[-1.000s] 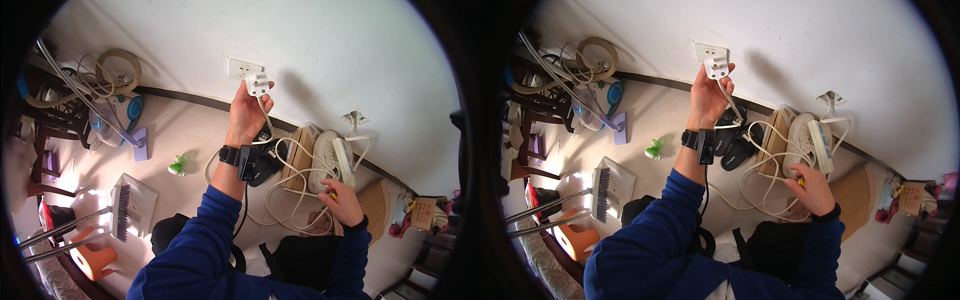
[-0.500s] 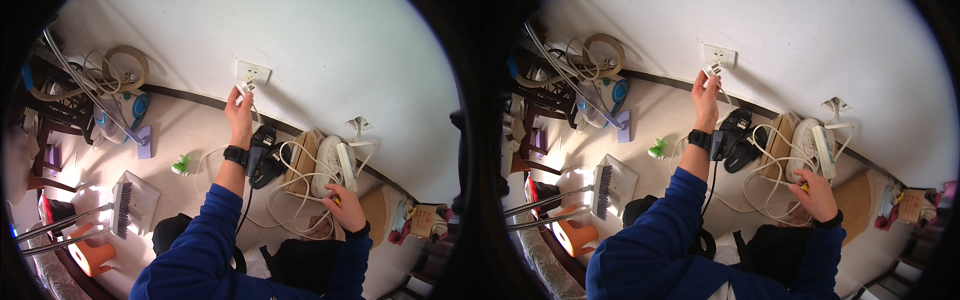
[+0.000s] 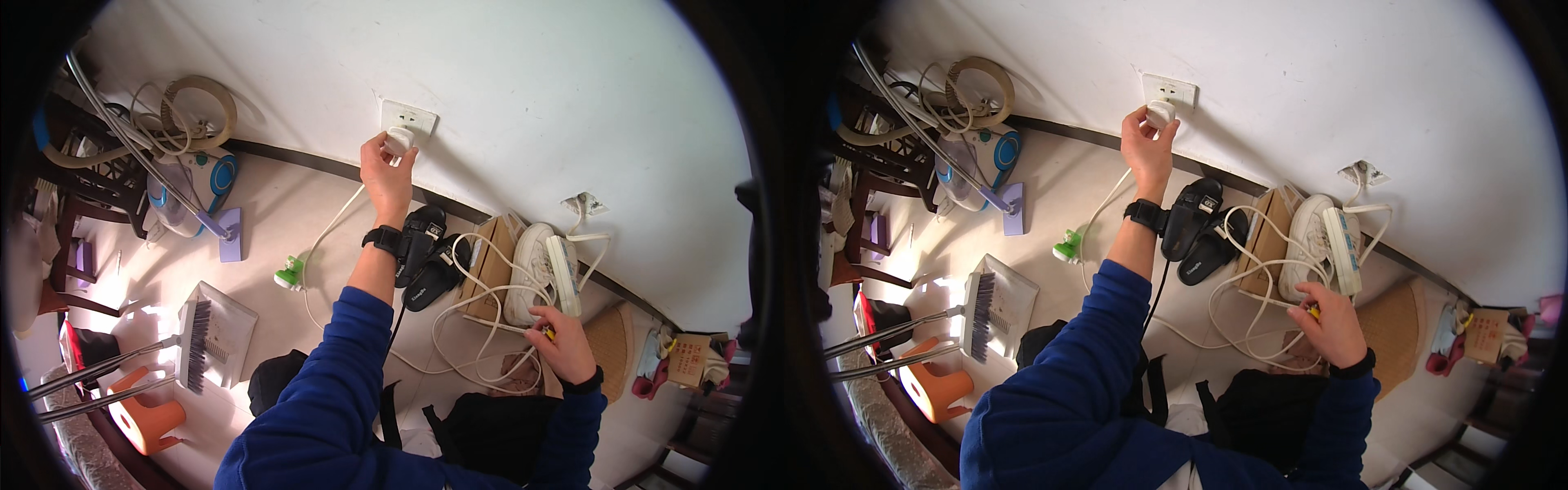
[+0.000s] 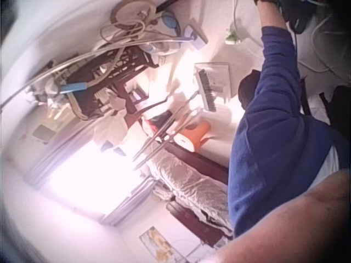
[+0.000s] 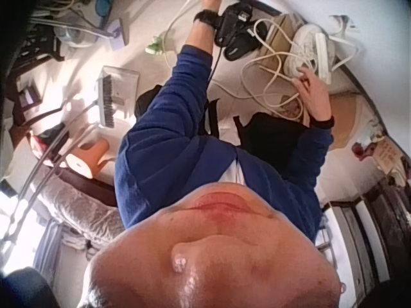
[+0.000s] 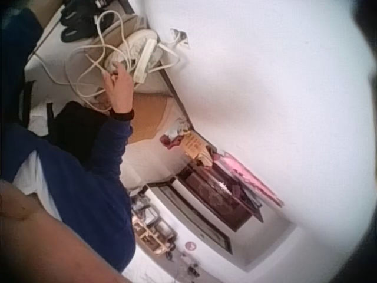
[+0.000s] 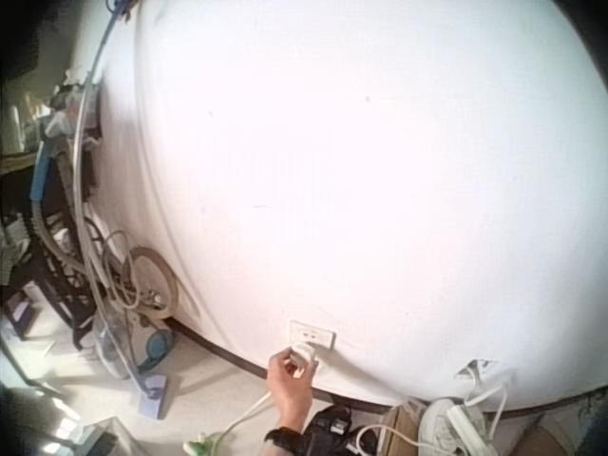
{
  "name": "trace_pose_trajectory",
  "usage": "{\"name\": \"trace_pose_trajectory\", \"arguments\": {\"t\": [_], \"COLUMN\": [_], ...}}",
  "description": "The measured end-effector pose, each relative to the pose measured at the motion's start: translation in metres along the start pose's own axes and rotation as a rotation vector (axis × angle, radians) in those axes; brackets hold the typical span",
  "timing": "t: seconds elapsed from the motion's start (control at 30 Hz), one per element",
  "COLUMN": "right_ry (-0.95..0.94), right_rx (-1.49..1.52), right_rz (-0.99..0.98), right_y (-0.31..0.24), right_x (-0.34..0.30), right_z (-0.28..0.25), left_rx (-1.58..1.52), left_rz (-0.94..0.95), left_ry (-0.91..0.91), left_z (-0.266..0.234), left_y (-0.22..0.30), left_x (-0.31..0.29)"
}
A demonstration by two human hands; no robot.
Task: The person uses a yellow screwdriver to open a white electrical plug, adjusts internal wires, and tests the connection by plugging it into a wall socket and a power strip. The person then returns to the bed to continue adjusting the plug's internal components.
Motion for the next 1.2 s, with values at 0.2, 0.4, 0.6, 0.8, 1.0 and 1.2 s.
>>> {"name": "trace_pose_trajectory", "arguments": {"t": [0.2,0.4,0.6,0.8,1.0,1.2], "right_ry": [0.01,-0.003,-0.024,-0.03,-0.008,0.359], "right_rx": [-0.007,-0.018,0.024,-0.014,-0.041,0.393], "right_rz": [-0.023,0.026,0.048,0.042,0.017,0.287], "right_y": [0.005,0.002,0.013,0.014,0.026,0.116], "right_x": [0.002,0.004,0.004,0.005,0.004,0.012], "right_z": [0.001,0.005,0.008,0.007,-0.004,-0.023], "left_rx": [0.059,0.112,0.158,0.107,0.148,-0.18], "left_rz": [0.093,0.08,0.058,-0.043,-0.104,-0.077], "left_ry": [0.062,0.086,0.046,0.01,0.026,0.069], "left_z": [0.009,0.005,0.003,0.006,0.0,0.002], "left_y": [-0.012,-0.008,-0.006,-0.01,-0.015,-0.005], "left_x": [-0.003,-0.005,0.0,-0.001,0.002,-0.004]}}
Point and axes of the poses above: each hand's wrist, its own x-axis towards the middle knuckle, its own z-axis out of the palm, y = z × x, the point moved 1 cm from there along x, towards the middle knuckle, and after that the axes turned 6 degrees about y, right-handed, at the moved point
